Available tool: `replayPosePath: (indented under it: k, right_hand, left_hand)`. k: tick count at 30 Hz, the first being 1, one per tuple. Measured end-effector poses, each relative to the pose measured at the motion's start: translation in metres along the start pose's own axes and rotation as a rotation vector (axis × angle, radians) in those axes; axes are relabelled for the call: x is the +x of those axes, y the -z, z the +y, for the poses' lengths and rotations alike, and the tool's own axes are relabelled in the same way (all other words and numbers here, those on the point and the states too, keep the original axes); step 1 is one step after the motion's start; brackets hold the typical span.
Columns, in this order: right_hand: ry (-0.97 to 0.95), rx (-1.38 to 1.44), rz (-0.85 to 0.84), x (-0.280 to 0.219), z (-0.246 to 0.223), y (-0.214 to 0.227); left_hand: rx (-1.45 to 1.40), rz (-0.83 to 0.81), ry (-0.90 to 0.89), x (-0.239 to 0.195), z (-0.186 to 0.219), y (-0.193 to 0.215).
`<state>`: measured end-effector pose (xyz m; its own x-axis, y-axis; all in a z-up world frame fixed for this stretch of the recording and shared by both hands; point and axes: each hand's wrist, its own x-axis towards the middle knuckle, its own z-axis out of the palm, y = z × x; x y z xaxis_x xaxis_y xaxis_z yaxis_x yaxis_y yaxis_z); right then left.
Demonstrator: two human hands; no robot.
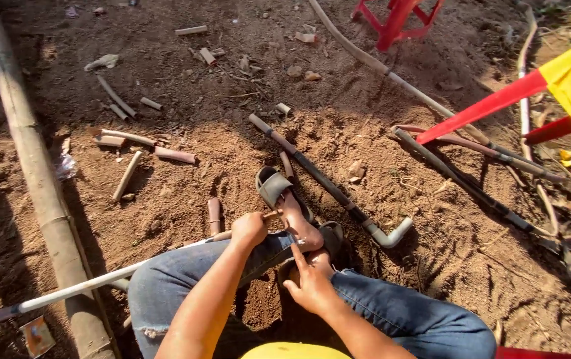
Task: The person sits on the ground and uses a file to sharpen the blade of a long-handled tool. They then pick up a small wooden stick and sharpen its tip with the same file.
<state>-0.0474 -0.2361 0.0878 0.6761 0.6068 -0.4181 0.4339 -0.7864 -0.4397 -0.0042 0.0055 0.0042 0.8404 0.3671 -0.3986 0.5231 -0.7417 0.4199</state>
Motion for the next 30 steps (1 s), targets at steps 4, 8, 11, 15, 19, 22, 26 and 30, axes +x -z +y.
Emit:
replayPosePath:
  k: [4, 8, 11, 15, 19, 22, 26, 30]
  right_hand:
    - [0.06, 0.035, -0.015, -0.033, 0.003, 0.011]
    - [0.073, -0.01, 0.049, -0.011, 0.009, 0.004]
    - [0.095, -0.045, 0.074, 0.007, 0.011, -0.006]
    - [0.046, -0.049, -0.048, -0.011, 0.009, 0.001]
    - [0.045, 0.072, -0.011, -0.029, 0.021, -0.005]
    - [0.043, 0.069, 0.048, -0.022, 0.0, 0.011]
    - [0.027, -0.007, -0.027, -0.005, -0.015, 0.023]
    - [0.001, -0.003, -0.087, -0.028, -0.014, 0.024]
  left_hand:
    - [-0.011, -0.009, -0.008, 0.003, 0.007, 0.007]
    - [0.012, -0.048, 0.013, -0.001, 0.005, 0.002]
    - [0.02, 0.003, -0.005, 0.004, -0.001, -0.01]
    - [0.003, 0.021, -0.004, 0.007, -0.001, -0.009]
    - [0.019, -0.068, 0.005, 0.002, 0.003, 0.004]
    - [0.01, -0.009, -0.035, 0.0, 0.001, 0.001]
    - [0.068, -0.059, -0.008, -0.007, 0.006, 0.009]
    - [0.103, -0.031, -0.005, 0.0, -0.004, 0.0]
